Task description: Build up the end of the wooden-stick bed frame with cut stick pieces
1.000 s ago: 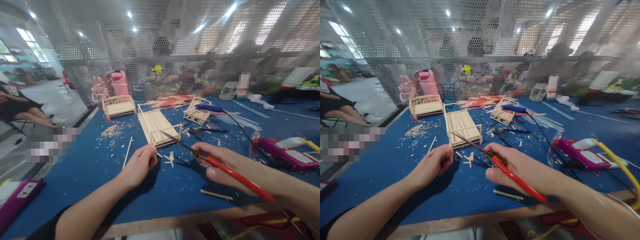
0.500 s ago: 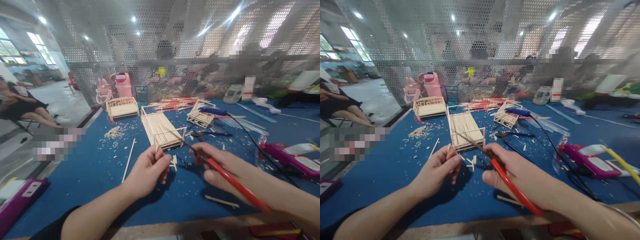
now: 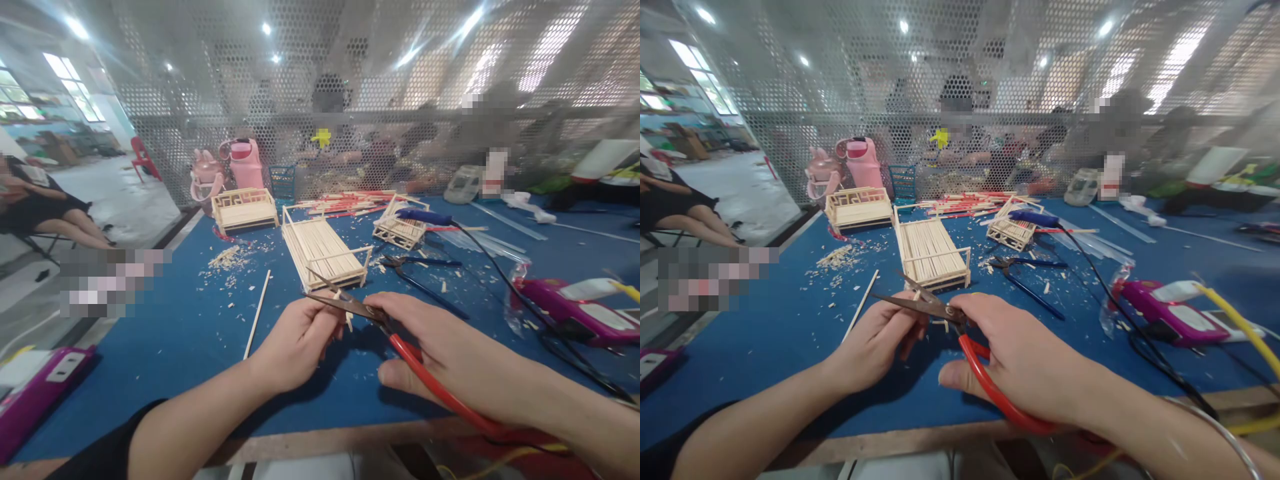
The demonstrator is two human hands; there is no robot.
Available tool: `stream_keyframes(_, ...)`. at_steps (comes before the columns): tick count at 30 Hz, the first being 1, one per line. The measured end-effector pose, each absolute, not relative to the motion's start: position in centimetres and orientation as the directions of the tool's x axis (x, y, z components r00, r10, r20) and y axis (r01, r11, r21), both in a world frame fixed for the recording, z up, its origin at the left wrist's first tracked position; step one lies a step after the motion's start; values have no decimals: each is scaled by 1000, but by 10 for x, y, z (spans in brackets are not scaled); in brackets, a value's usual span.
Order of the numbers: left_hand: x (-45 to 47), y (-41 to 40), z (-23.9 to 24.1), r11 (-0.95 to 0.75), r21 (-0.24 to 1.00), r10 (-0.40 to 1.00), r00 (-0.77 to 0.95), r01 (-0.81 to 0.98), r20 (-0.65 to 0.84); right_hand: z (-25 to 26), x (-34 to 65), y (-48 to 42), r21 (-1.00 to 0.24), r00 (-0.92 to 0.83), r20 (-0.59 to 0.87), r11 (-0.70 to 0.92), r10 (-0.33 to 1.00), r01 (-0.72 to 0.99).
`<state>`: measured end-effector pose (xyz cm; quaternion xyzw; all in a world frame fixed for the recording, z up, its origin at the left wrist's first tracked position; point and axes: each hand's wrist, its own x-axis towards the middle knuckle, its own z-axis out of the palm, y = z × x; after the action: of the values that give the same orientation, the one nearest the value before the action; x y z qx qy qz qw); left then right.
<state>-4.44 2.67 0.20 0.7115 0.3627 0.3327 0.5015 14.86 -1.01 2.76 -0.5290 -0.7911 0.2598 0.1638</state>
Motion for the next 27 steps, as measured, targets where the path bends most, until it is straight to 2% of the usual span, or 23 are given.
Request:
stream_keyframes(6,-43,22,4,-204,970,796,600,133,86,29,148,-11,-635,-440,9,345,898,691)
stream_keyframes(9,-44,21,7,-217,970,762,641,113,96,27,147,-10,-637,-469,84,409,879,654)
stream_keyframes(12,-46,21,10,-280,947,739,665,158,108,23,145,-10,-632,-349,140,355,927,689)
stream_keyframes(15,-47,22,11,-318,928,726,679,196,106,20,142,-10,-584,-219,100,236,971,777)
stream_keyframes(18,-46,21,9,-329,930,719,682,166,133,19,140,-10,-553,-282,76,276,956,786)
stream_keyframes(21,-45,19,8,-357,923,726,663,139,181,20,140,-11,-543,-315,136,337,939,770)
stream_keyframes(27,-46,17,12,-422,878,701,696,228,156,20,144,-12,-554,-363,185,402,913,729)
